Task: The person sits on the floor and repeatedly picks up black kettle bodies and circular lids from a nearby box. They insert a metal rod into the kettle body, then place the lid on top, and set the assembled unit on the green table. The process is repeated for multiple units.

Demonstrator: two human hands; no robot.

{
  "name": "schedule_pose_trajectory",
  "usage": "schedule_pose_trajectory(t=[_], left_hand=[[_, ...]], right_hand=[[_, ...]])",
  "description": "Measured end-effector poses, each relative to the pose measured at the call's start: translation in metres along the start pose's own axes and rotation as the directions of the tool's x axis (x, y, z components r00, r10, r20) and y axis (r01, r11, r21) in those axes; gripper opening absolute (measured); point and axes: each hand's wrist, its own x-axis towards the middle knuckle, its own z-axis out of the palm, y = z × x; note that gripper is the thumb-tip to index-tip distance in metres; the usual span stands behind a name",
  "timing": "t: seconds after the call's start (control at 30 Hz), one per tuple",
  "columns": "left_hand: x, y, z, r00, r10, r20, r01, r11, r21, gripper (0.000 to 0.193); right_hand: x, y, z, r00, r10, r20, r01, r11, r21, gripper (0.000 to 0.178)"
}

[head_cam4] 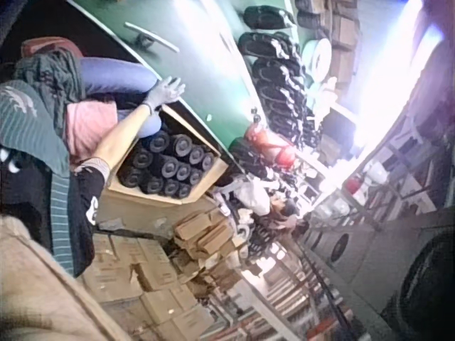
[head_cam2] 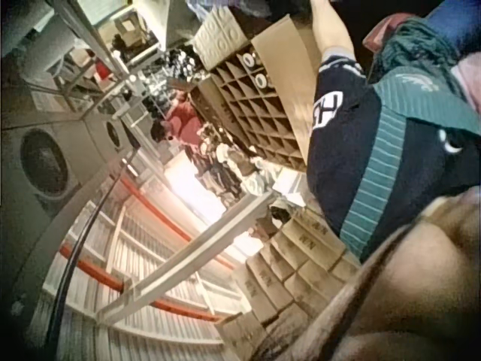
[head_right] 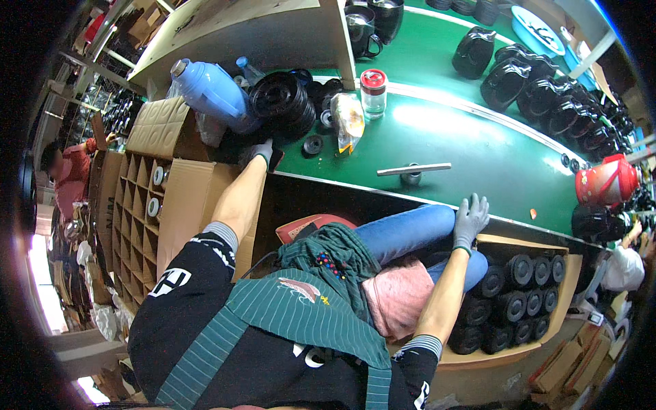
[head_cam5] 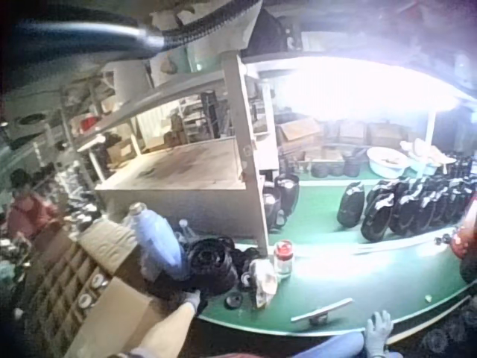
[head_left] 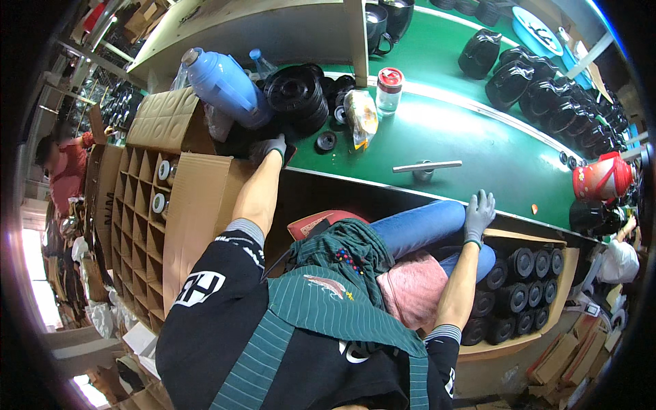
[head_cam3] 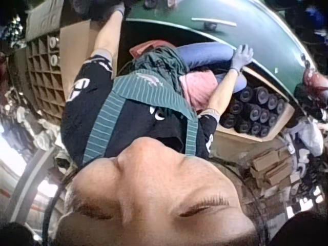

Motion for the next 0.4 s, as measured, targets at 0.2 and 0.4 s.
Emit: schedule_pose_trajectory(t=[0.2,0.4], left_hand=[[-0.002,0.026,-0.004,0.989,0.122,0.087,-0.13,0.988,0.089,0.106],[-0.097,0.031,-0.081,0.947,0.308,0.095,-0.306,0.952,-0.033,0.105]], right_hand=[[-0.006,-0.003,-0.005,0.998,0.058,-0.039,-0.054,0.993,0.107,0.05],[-0.008,-0.007,-0.008,0.995,0.101,0.018,-0.102,0.985,0.142,0.054]])
